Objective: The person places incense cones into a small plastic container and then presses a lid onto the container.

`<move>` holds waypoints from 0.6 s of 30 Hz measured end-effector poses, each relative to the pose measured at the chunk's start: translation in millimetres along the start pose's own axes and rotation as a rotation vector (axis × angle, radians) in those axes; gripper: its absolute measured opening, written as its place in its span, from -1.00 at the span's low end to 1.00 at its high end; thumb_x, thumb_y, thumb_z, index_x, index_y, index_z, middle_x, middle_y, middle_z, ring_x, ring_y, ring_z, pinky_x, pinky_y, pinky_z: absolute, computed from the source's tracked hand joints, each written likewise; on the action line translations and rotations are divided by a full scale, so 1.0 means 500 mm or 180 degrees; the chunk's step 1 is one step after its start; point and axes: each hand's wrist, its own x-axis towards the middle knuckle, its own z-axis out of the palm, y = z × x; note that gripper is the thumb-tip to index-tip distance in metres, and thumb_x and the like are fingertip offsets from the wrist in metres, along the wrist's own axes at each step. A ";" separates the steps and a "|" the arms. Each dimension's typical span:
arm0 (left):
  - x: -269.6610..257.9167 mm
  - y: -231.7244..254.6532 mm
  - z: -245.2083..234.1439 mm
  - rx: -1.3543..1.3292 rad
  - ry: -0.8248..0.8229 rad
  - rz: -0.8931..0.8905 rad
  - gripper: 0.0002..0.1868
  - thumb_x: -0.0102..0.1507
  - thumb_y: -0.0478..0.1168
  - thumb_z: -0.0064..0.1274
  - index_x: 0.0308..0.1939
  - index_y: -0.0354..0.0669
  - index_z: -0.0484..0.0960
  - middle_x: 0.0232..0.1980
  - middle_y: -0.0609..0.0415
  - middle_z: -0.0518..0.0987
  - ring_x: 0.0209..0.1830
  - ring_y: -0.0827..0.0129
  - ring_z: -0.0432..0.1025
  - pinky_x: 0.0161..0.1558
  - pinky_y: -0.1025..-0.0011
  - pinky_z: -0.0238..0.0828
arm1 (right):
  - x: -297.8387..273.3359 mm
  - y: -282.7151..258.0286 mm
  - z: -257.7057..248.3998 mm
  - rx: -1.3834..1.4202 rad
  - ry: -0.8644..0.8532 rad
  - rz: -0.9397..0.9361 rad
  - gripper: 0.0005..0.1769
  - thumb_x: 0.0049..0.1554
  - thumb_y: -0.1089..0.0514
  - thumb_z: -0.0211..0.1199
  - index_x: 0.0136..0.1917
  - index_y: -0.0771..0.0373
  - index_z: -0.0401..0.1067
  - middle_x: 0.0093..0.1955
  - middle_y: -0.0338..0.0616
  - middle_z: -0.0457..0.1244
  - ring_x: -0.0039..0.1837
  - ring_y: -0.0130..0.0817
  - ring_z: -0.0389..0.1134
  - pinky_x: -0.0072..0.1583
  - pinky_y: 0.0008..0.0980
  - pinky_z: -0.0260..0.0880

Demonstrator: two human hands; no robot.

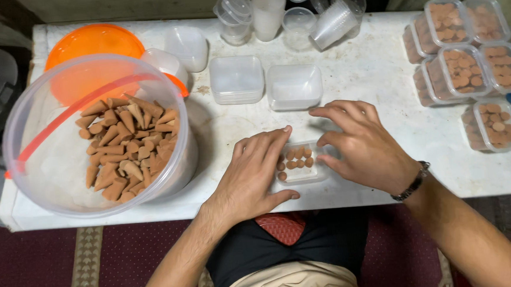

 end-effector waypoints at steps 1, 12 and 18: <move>-0.009 0.012 -0.019 0.0026 0.0040 -0.0043 0.16 0.07 -0.10 0.41 0.57 -0.32 0.01 0.40 -0.28 0.27 0.43 -0.13 0.16 0.35 -0.12 -0.03 | 0.003 -0.005 -0.013 0.0007 0.0001 -0.0064 -0.79 -0.06 0.16 0.47 -0.15 0.26 0.57 0.33 -0.09 0.24 0.48 -0.03 0.16 0.38 0.13 0.03; -0.161 0.064 -0.286 0.0871 0.1480 0.0139 -0.66 0.45 -0.20 -0.14 0.25 -0.29 0.47 0.17 -0.14 0.54 0.21 0.00 0.46 0.22 0.09 0.38 | 0.194 -0.216 -0.105 0.1439 0.1174 -0.1248 -0.91 0.13 0.32 0.34 -0.06 0.36 0.51 0.17 0.11 0.35 0.13 -0.07 0.39 0.25 -0.18 0.35; -0.229 -0.039 -0.371 0.0833 0.1544 -0.0192 -0.70 0.41 -0.42 -0.23 0.21 -0.36 0.46 0.16 -0.23 0.53 0.17 -0.03 0.47 0.21 0.17 0.39 | 0.326 -0.284 -0.059 0.1665 0.1007 -0.1586 -0.89 0.19 0.33 0.26 0.00 0.37 0.54 0.10 0.03 0.36 0.14 -0.13 0.41 0.22 -0.24 0.41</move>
